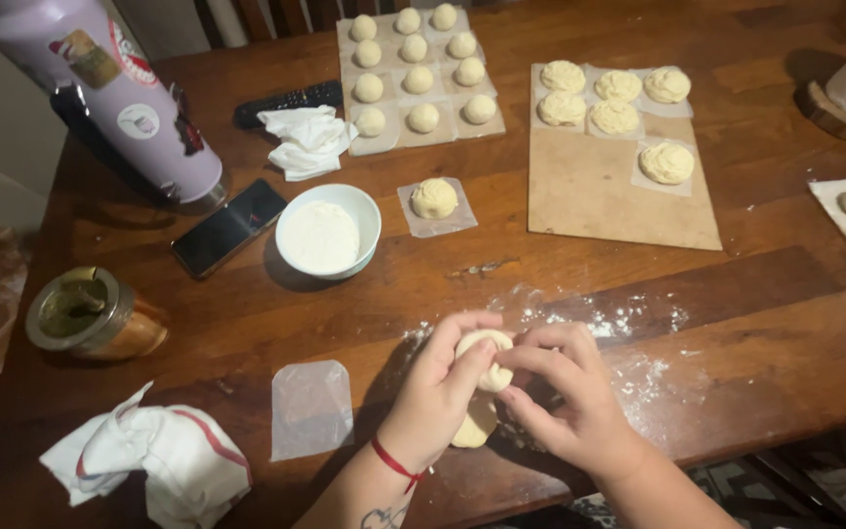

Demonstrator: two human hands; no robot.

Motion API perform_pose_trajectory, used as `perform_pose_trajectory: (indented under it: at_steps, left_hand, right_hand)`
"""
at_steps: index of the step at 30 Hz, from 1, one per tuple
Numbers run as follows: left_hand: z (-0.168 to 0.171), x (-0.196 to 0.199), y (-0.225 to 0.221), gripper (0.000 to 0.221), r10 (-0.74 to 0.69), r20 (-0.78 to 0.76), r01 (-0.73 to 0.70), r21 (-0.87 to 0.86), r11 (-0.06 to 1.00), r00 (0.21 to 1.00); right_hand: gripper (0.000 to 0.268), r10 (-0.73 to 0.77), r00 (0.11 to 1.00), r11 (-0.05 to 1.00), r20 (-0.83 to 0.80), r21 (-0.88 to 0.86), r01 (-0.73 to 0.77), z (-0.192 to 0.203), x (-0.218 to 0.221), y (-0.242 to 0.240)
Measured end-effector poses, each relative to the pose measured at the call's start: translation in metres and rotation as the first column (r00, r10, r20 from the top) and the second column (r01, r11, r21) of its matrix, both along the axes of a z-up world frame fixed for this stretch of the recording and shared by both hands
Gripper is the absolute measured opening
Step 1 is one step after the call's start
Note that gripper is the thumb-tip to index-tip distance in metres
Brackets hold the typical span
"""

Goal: Shaping small portions of dough into balls and placing them on parchment paper

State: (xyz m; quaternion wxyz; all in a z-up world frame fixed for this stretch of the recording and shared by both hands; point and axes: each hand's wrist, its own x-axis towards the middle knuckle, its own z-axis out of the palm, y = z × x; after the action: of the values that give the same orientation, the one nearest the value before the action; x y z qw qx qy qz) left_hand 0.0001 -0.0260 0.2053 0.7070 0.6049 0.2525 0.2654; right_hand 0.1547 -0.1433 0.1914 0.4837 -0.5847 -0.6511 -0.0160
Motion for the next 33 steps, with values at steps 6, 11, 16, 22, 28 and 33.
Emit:
perform_pose_trajectory:
  at_steps: [6,11,16,22,28,33]
  left_hand:
    - [-0.006,-0.001,-0.001,0.050,-0.113,-0.019,0.114,0.063,0.991,0.993]
    - [-0.009,0.001,0.001,0.025,-0.014,-0.064,0.027,0.209,0.977,0.998]
    - [-0.006,0.001,0.001,0.036,0.021,-0.007,-0.018,0.263,0.965,1.000]
    - [0.007,-0.002,-0.001,0.078,-0.200,0.054,0.207,-0.185,0.961,0.978]
    - [-0.016,0.006,0.002,0.040,0.055,0.061,-0.041,-0.210,0.977,0.997]
    - [-0.020,0.003,0.004,0.056,0.063,0.006,-0.063,-0.068,0.996,0.998]
  right_hand:
    - [0.022,-0.092,0.995,0.994,-0.032,0.049,0.093,-0.007,0.003,0.002]
    - [0.039,-0.037,0.997,0.996,-0.073,0.079,0.043,-0.005,0.002,0.001]
    - [0.037,0.115,0.993,0.993,-0.024,0.030,-0.115,0.006,0.001,0.001]
    - [0.024,0.128,0.934,0.992,-0.333,0.024,-0.128,-0.016,0.007,0.001]
    - [0.024,0.060,0.893,0.998,-0.446,0.031,-0.051,-0.024,0.011,0.000]
    - [0.024,0.019,0.936,0.999,-0.350,0.031,-0.008,-0.030,0.012,0.000]
